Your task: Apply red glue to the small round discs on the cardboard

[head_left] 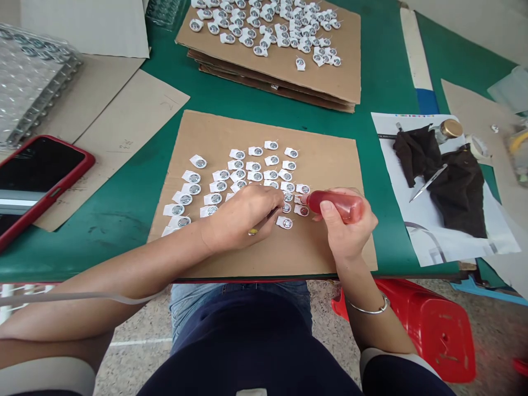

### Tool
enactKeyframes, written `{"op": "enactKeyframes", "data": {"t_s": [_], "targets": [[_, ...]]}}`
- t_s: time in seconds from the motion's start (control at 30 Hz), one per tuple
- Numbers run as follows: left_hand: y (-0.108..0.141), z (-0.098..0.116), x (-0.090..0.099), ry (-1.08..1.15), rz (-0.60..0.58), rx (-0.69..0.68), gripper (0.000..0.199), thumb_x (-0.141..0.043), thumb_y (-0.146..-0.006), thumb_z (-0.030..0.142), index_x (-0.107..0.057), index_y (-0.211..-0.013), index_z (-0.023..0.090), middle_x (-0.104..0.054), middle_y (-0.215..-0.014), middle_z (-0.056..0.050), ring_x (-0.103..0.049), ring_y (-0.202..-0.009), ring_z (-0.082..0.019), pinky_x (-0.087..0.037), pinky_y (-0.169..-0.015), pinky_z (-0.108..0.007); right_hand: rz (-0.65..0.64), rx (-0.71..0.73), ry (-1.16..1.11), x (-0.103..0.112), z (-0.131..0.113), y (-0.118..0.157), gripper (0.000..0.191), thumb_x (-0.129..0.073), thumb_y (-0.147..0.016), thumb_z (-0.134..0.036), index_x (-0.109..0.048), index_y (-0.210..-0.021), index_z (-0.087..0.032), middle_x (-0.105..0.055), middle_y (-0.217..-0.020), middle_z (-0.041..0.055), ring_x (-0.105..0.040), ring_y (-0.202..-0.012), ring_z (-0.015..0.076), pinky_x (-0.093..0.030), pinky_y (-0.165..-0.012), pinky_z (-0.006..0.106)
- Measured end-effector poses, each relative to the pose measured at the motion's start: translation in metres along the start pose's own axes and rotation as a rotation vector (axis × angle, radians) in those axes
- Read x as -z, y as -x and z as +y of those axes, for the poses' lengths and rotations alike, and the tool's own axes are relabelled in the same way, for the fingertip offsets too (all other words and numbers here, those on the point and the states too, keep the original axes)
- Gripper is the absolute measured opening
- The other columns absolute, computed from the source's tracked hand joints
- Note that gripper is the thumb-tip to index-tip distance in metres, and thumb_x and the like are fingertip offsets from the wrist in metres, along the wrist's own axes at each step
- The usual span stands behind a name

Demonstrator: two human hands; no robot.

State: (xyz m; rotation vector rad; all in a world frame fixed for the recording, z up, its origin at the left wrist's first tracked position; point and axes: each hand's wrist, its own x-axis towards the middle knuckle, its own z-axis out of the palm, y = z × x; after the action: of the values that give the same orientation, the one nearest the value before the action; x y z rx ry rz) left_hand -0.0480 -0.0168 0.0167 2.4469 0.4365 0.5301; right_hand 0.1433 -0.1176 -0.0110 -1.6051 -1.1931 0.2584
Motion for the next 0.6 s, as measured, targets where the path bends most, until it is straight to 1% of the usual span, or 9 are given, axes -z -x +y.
{"op": "enactKeyframes", "data": {"t_s": [0.33,0.47,0.6], "targets": [[0.0003,-0.0005,-0.0004,-0.015,0.001,0.01,0.012,-0.047,-0.076,0.006,-0.051,-0.075,0.016,-0.055,-0.067,-0.001,-0.05,-0.063,-0.015,-0.037,-0.06,-0.029,-0.025,0.063,0.054,0.003,0.0001,0.0015,0.029,-0.067,-0.076,-0.032,-0.057,-0.098,-0.016,-0.058,-0.094,0.006,-0.06,-0.085,0.0173,-0.057,-0.075,0.04],[0.0007,-0.0008,-0.0006,-0.01,0.006,0.008,0.012,-0.047,-0.076,0.006,-0.052,-0.076,0.016,-0.056,-0.068,-0.001,-0.05,-0.064,-0.015,-0.037,-0.06,-0.029,-0.024,0.104,0.056,0.0034,-0.0009,0.0012,0.029,-0.068,-0.075,-0.03,-0.057,-0.098,-0.016,-0.058,-0.093,0.0052,-0.06,-0.084,0.0168,-0.057,-0.074,0.04],[0.001,-0.0018,-0.0011,-0.006,0.012,0.001,0.012,-0.048,-0.076,0.006,-0.052,-0.077,0.016,-0.057,-0.069,-0.001,-0.051,-0.064,-0.015,-0.038,-0.06,-0.028,-0.028,0.117,0.066,0.0037,-0.002,0.001,0.028,-0.067,-0.075,-0.03,-0.057,-0.097,-0.016,-0.058,-0.093,0.0053,-0.06,-0.082,0.0164,-0.057,-0.073,0.039]]}}
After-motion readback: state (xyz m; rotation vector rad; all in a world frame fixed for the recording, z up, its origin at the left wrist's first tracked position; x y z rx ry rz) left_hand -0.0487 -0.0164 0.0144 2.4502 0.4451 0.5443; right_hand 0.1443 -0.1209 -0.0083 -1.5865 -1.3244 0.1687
